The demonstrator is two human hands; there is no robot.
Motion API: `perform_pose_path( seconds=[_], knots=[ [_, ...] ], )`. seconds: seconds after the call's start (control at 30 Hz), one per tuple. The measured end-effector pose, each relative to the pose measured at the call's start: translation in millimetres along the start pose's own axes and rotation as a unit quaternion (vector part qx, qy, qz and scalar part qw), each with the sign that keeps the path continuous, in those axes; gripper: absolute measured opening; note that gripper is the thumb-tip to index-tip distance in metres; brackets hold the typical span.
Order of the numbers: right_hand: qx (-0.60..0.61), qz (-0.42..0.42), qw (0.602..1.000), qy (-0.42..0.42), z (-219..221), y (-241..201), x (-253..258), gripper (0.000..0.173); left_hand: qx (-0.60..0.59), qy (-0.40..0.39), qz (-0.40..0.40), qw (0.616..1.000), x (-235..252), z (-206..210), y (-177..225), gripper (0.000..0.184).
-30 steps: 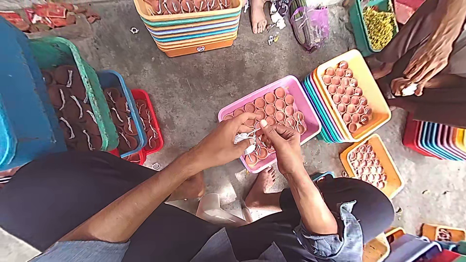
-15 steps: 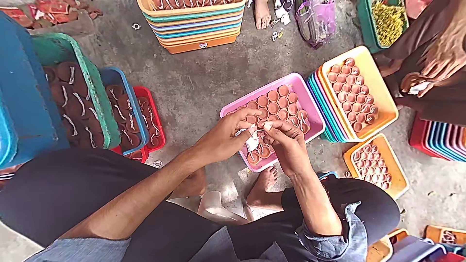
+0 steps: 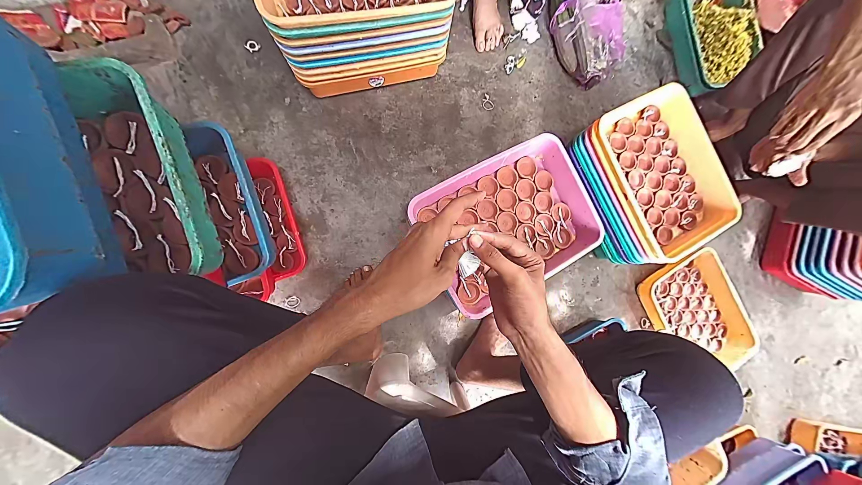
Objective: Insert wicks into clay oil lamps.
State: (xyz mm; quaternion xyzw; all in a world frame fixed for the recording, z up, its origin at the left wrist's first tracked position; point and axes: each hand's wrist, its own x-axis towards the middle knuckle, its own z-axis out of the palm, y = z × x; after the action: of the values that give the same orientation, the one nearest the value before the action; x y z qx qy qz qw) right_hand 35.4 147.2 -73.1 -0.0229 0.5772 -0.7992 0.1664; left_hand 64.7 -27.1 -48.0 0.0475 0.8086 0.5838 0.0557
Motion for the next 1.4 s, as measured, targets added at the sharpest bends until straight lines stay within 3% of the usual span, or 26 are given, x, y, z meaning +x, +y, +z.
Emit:
perform_pose_path(
  seconds=[0.17,0.47,0.73,1.2,1.33,1.4],
  knots=[
    [-0.038,-0.038,0.998,0.021,4.8,3.6,-1.3,0.013,0.075,0.013,0.017,0.997,-2.2,1.6,1.1,0.06],
    [-0.175,-0.189,0.966,0.014,5.5,6.9,1.8,0.005,0.143,0.002,0.041,0.989,-5.0,3.4,6.2,0.067],
    [-0.073,-0.13,0.989,-0.015,7.2,7.7,3.3,0.01,0.113,0.01,0.046,0.992,-3.8,0.3,7.2,0.065],
    [-0.115,-0.128,0.985,0.02,10.4,11.4,4.1,0.01,0.236,0.02,0.086,0.968,-2.7,10.6,-2.5,0.082],
    [-0.114,-0.137,0.984,-0.027,8.0,8.5,9.4,0.008,0.173,0.015,0.059,0.983,-1.2,9.4,-1.6,0.09],
    [-0.109,-0.131,0.984,-0.041,6.2,3.7,11.3,0.009,0.109,0.012,0.043,0.993,0.3,4.4,-0.3,0.085]
  ],
)
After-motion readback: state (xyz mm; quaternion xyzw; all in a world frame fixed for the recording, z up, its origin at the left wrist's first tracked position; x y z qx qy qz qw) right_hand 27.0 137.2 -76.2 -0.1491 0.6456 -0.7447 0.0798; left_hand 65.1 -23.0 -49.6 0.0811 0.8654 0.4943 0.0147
